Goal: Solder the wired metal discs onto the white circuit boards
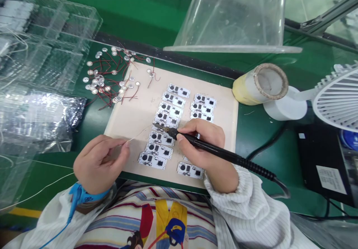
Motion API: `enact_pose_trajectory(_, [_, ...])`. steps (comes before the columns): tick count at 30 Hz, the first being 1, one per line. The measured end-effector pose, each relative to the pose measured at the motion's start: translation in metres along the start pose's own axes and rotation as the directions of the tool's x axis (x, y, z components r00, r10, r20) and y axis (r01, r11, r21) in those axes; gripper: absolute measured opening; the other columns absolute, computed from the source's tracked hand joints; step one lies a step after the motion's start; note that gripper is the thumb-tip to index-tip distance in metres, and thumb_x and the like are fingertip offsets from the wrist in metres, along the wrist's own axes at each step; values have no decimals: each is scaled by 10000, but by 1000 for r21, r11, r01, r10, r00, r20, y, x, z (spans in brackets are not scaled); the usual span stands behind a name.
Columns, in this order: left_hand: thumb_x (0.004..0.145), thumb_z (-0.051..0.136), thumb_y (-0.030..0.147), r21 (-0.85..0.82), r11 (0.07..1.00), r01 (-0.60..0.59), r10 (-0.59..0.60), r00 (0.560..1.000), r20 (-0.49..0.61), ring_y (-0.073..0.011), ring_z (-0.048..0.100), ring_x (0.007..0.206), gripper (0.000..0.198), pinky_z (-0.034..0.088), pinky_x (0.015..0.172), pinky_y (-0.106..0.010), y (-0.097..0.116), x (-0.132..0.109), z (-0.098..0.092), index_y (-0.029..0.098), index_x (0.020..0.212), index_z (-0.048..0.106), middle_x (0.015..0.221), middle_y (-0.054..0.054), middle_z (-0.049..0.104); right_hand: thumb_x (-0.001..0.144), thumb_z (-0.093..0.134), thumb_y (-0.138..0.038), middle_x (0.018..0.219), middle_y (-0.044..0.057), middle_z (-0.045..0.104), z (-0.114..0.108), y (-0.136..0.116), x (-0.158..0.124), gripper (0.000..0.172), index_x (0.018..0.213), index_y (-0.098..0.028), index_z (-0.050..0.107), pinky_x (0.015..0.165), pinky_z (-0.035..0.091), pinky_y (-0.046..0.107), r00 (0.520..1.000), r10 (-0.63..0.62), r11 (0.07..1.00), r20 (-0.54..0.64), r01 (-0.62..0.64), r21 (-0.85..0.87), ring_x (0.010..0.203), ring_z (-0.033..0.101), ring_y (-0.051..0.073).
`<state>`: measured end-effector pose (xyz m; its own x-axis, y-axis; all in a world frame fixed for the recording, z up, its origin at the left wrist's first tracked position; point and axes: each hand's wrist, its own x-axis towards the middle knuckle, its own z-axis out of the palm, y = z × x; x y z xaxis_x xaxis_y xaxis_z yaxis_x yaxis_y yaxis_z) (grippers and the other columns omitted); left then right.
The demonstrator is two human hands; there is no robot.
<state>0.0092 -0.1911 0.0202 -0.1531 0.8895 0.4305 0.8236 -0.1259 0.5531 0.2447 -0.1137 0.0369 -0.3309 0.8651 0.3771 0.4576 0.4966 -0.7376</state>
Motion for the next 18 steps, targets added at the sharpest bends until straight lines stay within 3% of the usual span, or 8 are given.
enact_pose_trajectory(5, [761,680,142,6,1000,0,0,1000,3,-115,609,586,39,474,527,-226,0,0,0,177,744,676,672,-2,666,755,665,-164,711,-2,652,0,0,1,125,848,-237,624,482,486,277,999,-27,1000,25,26,12,595,625,161])
enact_pose_trajectory(10, [770,676,145,12,1000,-9,8,1000,11,-118,616,598,45,478,535,-228,0,1,0,182,743,671,672,2,666,757,640,-144,668,0,639,-1,-13,8,161,869,-250,594,457,489,289,986,-156,985,61,159,-66,578,636,174])
enact_pose_trajectory(18, [770,680,140,12,1000,-8,8,1000,9,-105,598,573,48,471,533,-228,1,1,1,179,743,678,675,3,671,780,604,-142,665,-3,631,-3,-22,11,183,891,-277,550,463,502,300,980,-168,972,108,183,-149,574,634,180])
